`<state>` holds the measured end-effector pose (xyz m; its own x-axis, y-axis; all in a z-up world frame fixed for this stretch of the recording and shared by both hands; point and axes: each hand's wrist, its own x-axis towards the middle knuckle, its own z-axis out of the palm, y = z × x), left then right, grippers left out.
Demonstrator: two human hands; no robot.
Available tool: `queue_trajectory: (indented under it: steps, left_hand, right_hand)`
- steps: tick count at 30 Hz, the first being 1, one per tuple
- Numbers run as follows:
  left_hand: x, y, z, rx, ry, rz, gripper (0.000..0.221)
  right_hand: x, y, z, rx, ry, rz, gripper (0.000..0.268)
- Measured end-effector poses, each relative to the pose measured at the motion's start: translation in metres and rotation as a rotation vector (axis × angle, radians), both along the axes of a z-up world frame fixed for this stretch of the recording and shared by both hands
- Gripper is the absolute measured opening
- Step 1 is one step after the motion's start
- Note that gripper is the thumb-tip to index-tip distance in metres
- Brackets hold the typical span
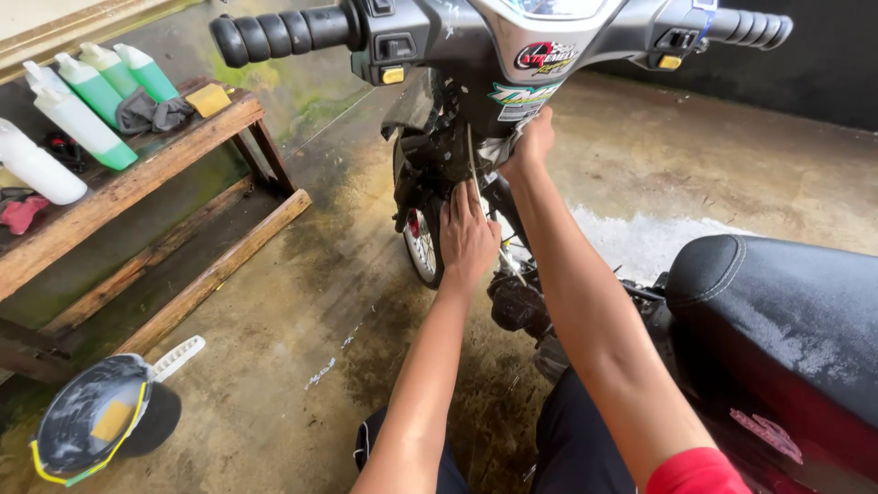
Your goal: The person wipes the front fork, handlebars, and front fender of a motorcycle with a white cloth. They then move to the front fairing and headlight area, wiping the surfaces. Finally, the person wipes the motorcycle seat with the cloth.
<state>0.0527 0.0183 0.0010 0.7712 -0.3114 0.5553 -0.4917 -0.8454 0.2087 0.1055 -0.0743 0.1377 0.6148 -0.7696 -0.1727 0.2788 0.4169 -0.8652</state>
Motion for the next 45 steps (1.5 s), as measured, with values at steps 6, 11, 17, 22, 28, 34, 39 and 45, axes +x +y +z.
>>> queue_trajectory:
  steps: [6,11,17,22,28,34,39,45]
  left_hand:
    - [0.003,0.001,-0.001,0.009,-0.002,0.008,0.07]
    - [0.007,-0.003,-0.005,-0.005,-0.093,0.041,0.071]
    - [0.005,0.001,-0.009,-0.078,-0.149,-0.005,0.07]
    - [0.004,-0.003,-0.01,-0.092,-0.283,0.039,0.065]
    - [0.002,-0.003,0.005,0.034,-0.038,0.042,0.063]
    - [-0.005,-0.004,0.01,0.087,-0.011,0.07,0.062]
    - [0.004,-0.006,-0.001,0.107,-0.028,0.068,0.068]
    - [-0.001,-0.003,0.003,-0.002,0.003,0.048,0.071]
  right_hand:
    - [0.007,-0.013,-0.004,0.062,-0.018,0.04,0.058]
    - [-0.025,0.003,0.009,0.01,-0.051,0.094,0.055]
    - [-0.029,-0.007,-0.052,-0.204,0.086,0.028,0.046]
    - [0.015,-0.038,-0.078,0.62,-0.415,0.391,0.056]
    - [-0.043,-0.001,0.034,0.792,-0.422,0.433,0.047]
    - [-0.064,0.002,0.019,0.664,-0.248,0.417,0.038]
    - [-0.05,-0.021,-0.033,-0.178,0.078,0.262,0.064]
    - [-0.074,-0.021,-0.062,0.362,-0.132,0.367,0.044]
